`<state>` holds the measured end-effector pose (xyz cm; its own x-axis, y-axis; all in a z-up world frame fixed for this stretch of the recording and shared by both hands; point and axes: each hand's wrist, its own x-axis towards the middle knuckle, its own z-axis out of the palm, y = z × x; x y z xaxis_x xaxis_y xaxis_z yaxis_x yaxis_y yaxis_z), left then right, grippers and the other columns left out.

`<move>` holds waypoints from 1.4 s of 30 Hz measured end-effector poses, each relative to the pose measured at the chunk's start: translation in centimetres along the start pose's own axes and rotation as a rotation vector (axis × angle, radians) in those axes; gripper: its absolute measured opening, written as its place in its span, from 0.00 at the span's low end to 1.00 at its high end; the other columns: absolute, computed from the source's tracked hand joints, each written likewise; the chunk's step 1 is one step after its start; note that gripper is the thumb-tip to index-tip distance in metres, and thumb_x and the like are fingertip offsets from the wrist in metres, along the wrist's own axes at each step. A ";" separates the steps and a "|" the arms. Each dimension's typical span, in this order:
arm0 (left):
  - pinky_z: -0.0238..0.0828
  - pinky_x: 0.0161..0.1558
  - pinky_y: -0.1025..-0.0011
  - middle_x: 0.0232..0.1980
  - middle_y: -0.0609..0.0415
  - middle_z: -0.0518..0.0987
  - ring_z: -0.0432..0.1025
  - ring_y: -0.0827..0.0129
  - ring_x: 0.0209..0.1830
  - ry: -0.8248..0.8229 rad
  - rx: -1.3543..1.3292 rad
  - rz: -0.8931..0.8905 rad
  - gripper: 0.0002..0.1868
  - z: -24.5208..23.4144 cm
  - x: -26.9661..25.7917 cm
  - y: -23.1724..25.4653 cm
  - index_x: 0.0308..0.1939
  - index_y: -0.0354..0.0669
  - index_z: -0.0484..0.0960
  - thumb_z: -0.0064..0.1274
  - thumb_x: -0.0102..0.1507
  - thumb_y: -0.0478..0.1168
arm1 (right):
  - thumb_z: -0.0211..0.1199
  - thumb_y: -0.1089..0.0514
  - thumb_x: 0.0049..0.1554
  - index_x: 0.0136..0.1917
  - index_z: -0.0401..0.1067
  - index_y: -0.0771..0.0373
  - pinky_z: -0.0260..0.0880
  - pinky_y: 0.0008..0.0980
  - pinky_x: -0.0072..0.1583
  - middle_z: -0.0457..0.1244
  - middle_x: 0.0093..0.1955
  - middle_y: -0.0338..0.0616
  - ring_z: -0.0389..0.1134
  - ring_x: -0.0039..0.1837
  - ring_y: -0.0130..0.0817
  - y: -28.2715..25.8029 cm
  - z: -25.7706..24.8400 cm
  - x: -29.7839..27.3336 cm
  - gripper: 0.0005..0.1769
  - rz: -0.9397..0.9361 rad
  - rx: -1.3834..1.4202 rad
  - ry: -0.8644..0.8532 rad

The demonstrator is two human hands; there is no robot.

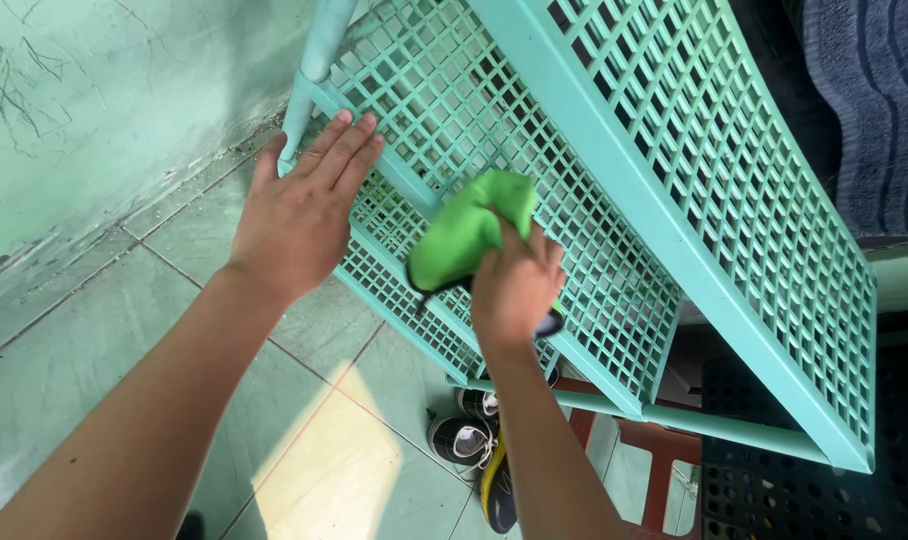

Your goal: The recorder is cleaning a shoe rack and several pairs of sneakers using a green cloth and organizing them on the rack.

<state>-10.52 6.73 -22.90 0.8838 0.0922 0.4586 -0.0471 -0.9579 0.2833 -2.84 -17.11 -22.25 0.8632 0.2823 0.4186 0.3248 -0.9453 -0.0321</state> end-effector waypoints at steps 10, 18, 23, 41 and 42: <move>0.50 0.72 0.46 0.82 0.58 0.58 0.52 0.71 0.82 -0.008 -0.022 -0.010 0.40 0.5 -0.2 0.1 0.77 0.46 0.64 0.45 0.58 0.26 | 0.55 0.59 0.56 0.63 0.78 0.55 0.60 0.54 0.63 0.65 0.63 0.45 0.62 0.61 0.53 13.5 -2.2 -5.6 0.23 0.236 -0.162 -0.036; 0.50 0.71 0.45 0.82 0.57 0.57 0.51 0.71 0.82 -0.007 -0.001 -0.005 0.41 0.8 -0.1 -0.2 0.77 0.45 0.63 0.45 0.58 0.26 | 0.62 0.28 0.55 0.64 0.76 0.61 0.59 0.59 0.60 0.62 0.64 0.57 0.59 0.62 0.57 3.7 -1.5 -1.4 0.39 0.183 -0.159 -0.128; 0.49 0.72 0.45 0.82 0.57 0.58 0.51 0.70 0.82 -0.010 -0.029 -0.014 0.40 0.4 -0.1 0.1 0.77 0.45 0.63 0.46 0.59 0.26 | 0.67 0.33 0.50 0.62 0.78 0.58 0.61 0.56 0.58 0.63 0.63 0.52 0.60 0.61 0.53 -5.1 0.3 2.6 0.36 0.023 0.018 -0.002; 0.50 0.72 0.43 0.82 0.57 0.57 0.49 0.69 0.82 -0.038 -0.059 -0.047 0.42 0.3 0.0 0.7 0.77 0.45 0.62 0.49 0.56 0.27 | 0.62 0.46 0.63 0.56 0.79 0.60 0.63 0.52 0.58 0.65 0.57 0.48 0.63 0.57 0.49 11.6 -2.3 -5.8 0.18 0.095 -0.150 -0.005; 0.50 0.72 0.43 0.82 0.58 0.57 0.49 0.69 0.83 -0.026 -0.063 -0.047 0.41 0.4 -0.1 0.7 0.77 0.45 0.63 0.49 0.57 0.27 | 0.61 0.46 0.63 0.56 0.79 0.60 0.63 0.53 0.58 0.65 0.57 0.49 0.63 0.57 0.50 13.2 -2.3 -6.3 0.18 0.164 -0.180 -0.011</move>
<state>-10.45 5.98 -23.11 0.8977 0.1286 0.4213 -0.0338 -0.9335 0.3569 -4.92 -31.71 -23.25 0.9030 0.1239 0.4114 0.1070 -0.9922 0.0639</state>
